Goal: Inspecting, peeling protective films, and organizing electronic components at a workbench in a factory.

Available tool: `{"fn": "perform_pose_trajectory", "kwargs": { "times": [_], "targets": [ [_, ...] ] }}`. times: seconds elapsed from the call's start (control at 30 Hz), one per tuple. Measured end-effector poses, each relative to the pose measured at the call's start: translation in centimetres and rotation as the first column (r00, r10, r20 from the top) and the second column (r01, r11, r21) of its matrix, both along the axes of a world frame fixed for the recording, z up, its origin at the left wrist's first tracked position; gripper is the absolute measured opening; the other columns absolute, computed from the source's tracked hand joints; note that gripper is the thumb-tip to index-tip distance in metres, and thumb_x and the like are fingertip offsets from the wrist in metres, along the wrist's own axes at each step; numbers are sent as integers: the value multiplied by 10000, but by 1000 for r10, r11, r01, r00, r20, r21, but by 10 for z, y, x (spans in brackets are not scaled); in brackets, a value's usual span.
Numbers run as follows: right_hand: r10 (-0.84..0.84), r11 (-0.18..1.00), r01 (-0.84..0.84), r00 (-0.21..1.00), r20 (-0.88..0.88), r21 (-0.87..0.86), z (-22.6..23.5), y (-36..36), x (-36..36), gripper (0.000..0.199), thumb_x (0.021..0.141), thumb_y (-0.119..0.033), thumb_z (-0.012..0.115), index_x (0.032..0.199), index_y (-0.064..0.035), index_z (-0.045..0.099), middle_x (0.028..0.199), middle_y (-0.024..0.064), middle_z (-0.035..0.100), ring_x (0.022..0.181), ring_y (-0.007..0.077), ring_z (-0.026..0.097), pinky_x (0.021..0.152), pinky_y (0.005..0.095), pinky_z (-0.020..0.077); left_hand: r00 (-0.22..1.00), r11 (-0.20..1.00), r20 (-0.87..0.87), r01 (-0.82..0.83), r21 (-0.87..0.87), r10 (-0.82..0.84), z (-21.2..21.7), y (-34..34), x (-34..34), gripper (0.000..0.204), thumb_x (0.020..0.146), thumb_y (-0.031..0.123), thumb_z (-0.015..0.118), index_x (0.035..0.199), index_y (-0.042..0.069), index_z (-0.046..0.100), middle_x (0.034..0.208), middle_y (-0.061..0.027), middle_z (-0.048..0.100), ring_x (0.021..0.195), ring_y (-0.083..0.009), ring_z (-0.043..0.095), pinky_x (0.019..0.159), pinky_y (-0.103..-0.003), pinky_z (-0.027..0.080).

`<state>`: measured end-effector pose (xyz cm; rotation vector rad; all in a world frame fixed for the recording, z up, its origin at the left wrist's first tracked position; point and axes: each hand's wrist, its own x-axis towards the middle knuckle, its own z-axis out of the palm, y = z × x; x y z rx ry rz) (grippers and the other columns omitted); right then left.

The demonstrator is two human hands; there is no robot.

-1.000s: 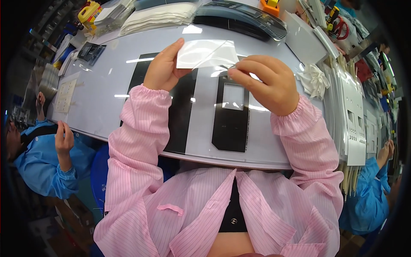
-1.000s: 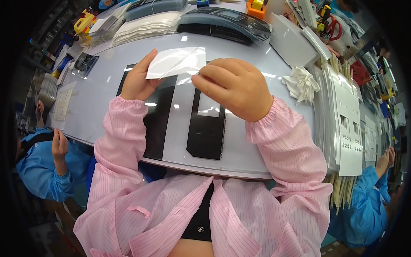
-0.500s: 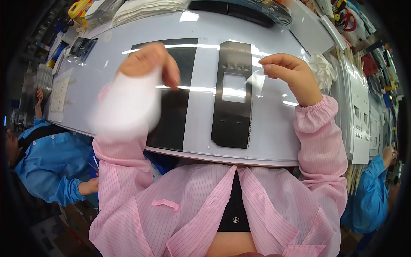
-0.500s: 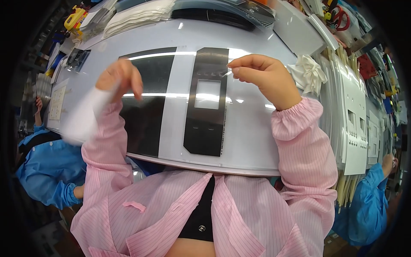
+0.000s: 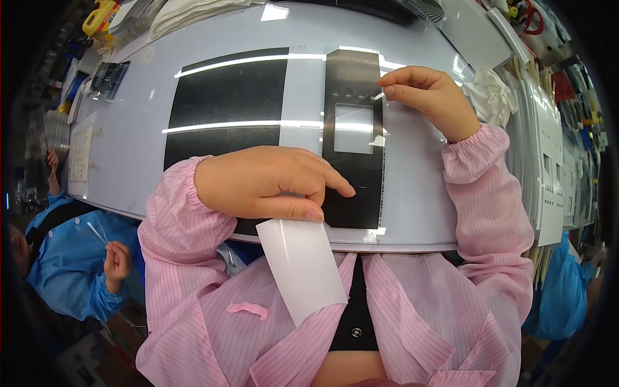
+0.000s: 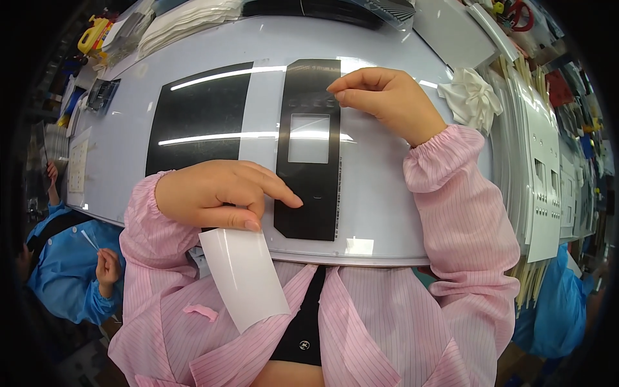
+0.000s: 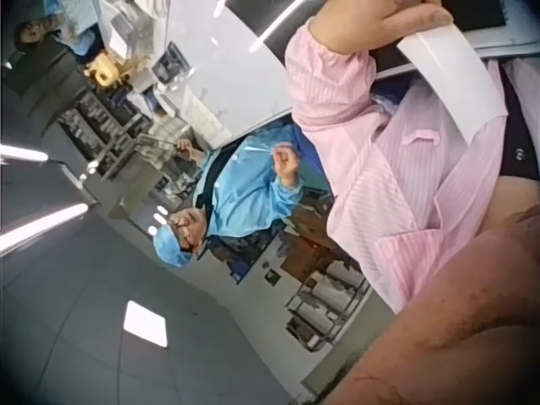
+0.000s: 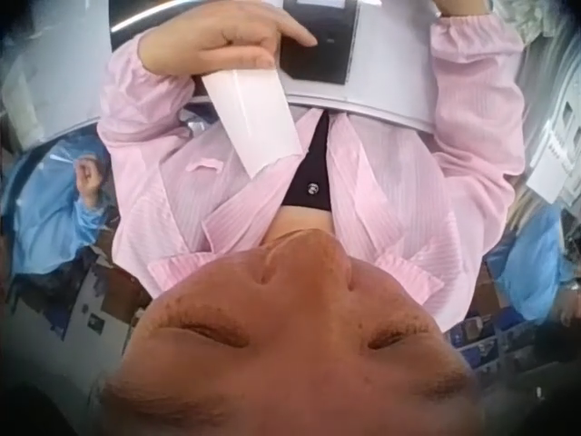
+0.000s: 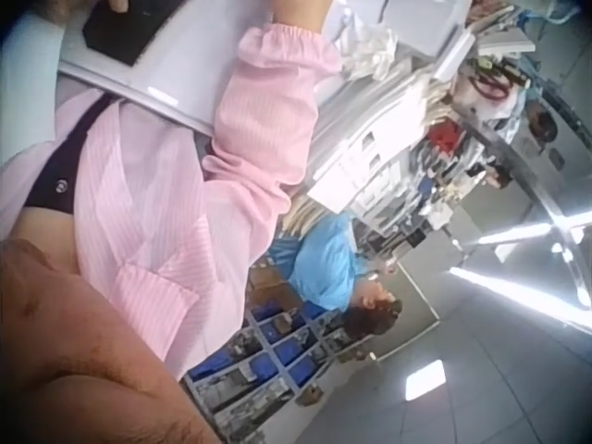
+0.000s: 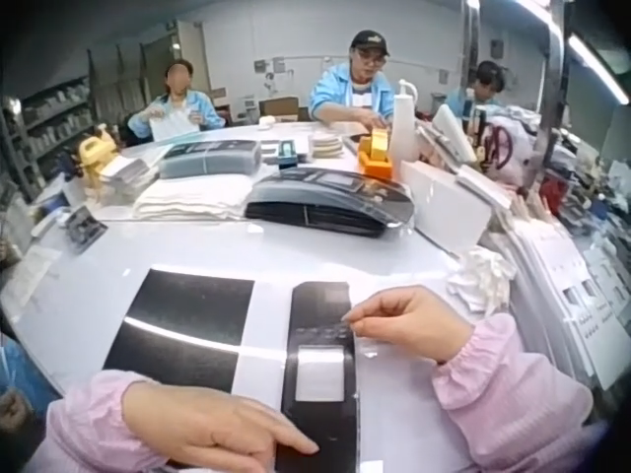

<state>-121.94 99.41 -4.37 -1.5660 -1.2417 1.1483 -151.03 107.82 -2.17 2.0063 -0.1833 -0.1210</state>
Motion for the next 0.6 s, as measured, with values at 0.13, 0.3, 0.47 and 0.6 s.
{"fn": "perform_pose_trajectory", "kwargs": {
  "times": [0.13, 0.3, 0.47, 0.6],
  "targets": [
    [-3, 1000, 3, 1000, 25, 12, 2, -1, -5, 214, 904, -134, 707, 1098, -48, 735, 1011, 17, 717, 944, 86, 638, 875, 230, 491, 995, 995, 101, -20, 96, 10, -10, -3, 3, 293, 969, 218, 609, 762, 13, 635, 1353, -216, 589, 1223, -375, 572, 1026, -448, 442],
    [-5, 999, 3, 998, 59, 31, -7, -1, -8, 201, 906, -120, 699, 1086, -39, 735, 1000, 9, 715, 941, 84, 633, 851, 230, 495, 997, 972, 63, -54, 228, 41, -16, -5, 8, 280, 961, 215, 619, 769, 11, 633, 1394, -220, 555, 1313, -394, 504, 1071, -455, 407],
    [33, 980, -107, 917, 396, 166, -11, -7, -17, 231, 926, -110, 677, 1140, -27, 705, 1049, 22, 697, 981, 96, 625, 844, 242, 500, 997, 982, 25, -74, 174, 71, -17, -6, 8, 273, 957, 221, 627, 785, 10, 633, 1401, -227, 548, 1293, -399, 515, 1069, -451, 408],
    [75, 948, -177, 931, 356, 264, -3, -18, -36, 331, 976, -138, 625, 1292, -40, 617, 1201, 65, 644, 1076, 136, 605, 902, 275, 494, 998, 982, 13, -63, 177, 61, -14, -6, 11, 272, 959, 216, 625, 786, 6, 634, 1393, -230, 555, 1287, -392, 521, 1062, -443, 419]
  ]
}}
